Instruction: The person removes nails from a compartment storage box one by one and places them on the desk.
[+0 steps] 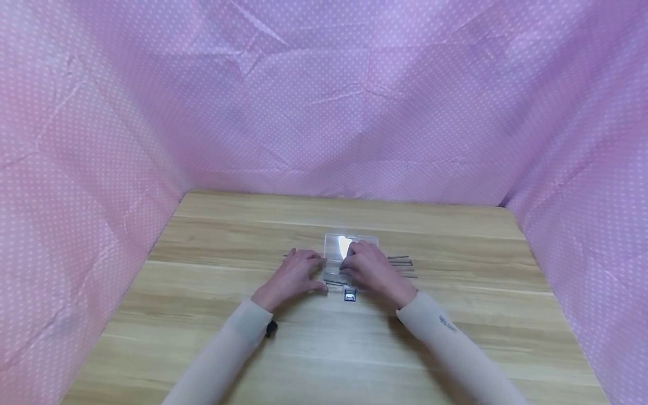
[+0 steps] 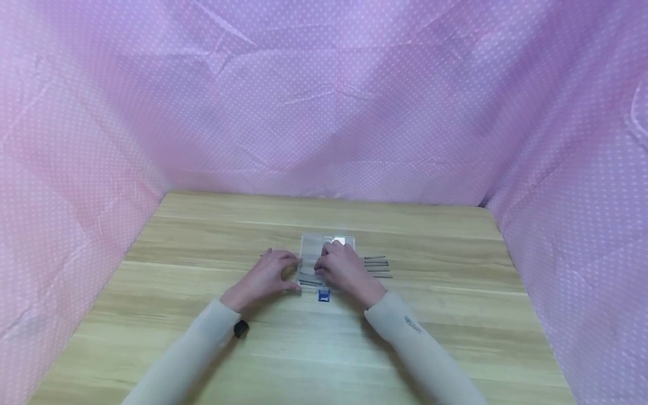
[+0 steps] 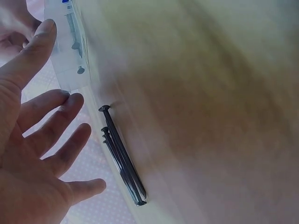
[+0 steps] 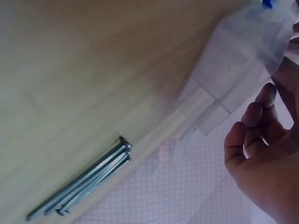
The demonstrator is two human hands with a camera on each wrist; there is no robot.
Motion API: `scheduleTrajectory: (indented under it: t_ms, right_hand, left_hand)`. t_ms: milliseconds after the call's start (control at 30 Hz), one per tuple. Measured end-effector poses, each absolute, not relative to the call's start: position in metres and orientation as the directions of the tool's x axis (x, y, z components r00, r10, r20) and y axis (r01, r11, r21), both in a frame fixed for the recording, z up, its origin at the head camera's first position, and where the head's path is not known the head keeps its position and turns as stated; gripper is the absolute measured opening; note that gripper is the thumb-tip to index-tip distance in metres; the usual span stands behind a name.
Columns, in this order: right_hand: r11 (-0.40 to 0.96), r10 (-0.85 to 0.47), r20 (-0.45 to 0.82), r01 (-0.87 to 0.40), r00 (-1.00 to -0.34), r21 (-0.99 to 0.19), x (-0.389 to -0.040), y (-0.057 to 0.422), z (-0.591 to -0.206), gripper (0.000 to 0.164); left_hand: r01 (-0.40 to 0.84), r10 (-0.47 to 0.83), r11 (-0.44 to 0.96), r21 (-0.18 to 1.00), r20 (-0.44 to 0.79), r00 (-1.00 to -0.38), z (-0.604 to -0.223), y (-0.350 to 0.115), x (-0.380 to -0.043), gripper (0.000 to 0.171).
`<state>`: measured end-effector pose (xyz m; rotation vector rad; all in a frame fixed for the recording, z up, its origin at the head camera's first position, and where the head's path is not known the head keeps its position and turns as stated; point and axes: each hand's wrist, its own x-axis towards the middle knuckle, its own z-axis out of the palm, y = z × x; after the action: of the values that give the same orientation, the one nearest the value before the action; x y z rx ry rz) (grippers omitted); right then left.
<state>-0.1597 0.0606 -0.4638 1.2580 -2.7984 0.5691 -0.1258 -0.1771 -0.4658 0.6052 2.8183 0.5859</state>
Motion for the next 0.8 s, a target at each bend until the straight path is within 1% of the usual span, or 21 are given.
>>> scheduleTrajectory:
  t_ms: [133,267,400,600,800]
  right_hand:
    - [0.615,-0.737,0.099,-0.724,-0.669,-0.312,-0.165,0.055,-0.463,0.007]
    - [0.592,-0.767,0.066,-0.743,-0.638,-0.313,-0.170,0.051,-0.463,0.007]
    - [0.586,-0.780,0.035,-0.750,-0.624,-0.307,-0.173,0.052,-0.465,0.010]
    - [0.575,-0.793,0.035,-0.766,-0.608,-0.287,-0.175,0.053,-0.466,0.012]
    - [0.574,-0.790,0.029,-0.756,-0.612,-0.314,-0.173,0.051,-0.469,0.013]
  left_hand:
    - [0.348,0.426,0.843,0.411,-0.114,-0.897,-0.466,-0.176,-0.125,0.073]
    - [0.351,0.431,0.841,0.412,-0.120,-0.894,-0.466,-0.175,-0.123,0.072]
    - [0.358,0.437,0.845,0.397,-0.127,-0.891,-0.465,-0.173,-0.123,0.071]
    - [0.358,0.429,0.857,0.370,-0.129,-0.894,-0.462,-0.172,-0.123,0.073]
    - [0.362,0.429,0.860,0.360,-0.124,-0.895,-0.464,-0.173,-0.121,0.073]
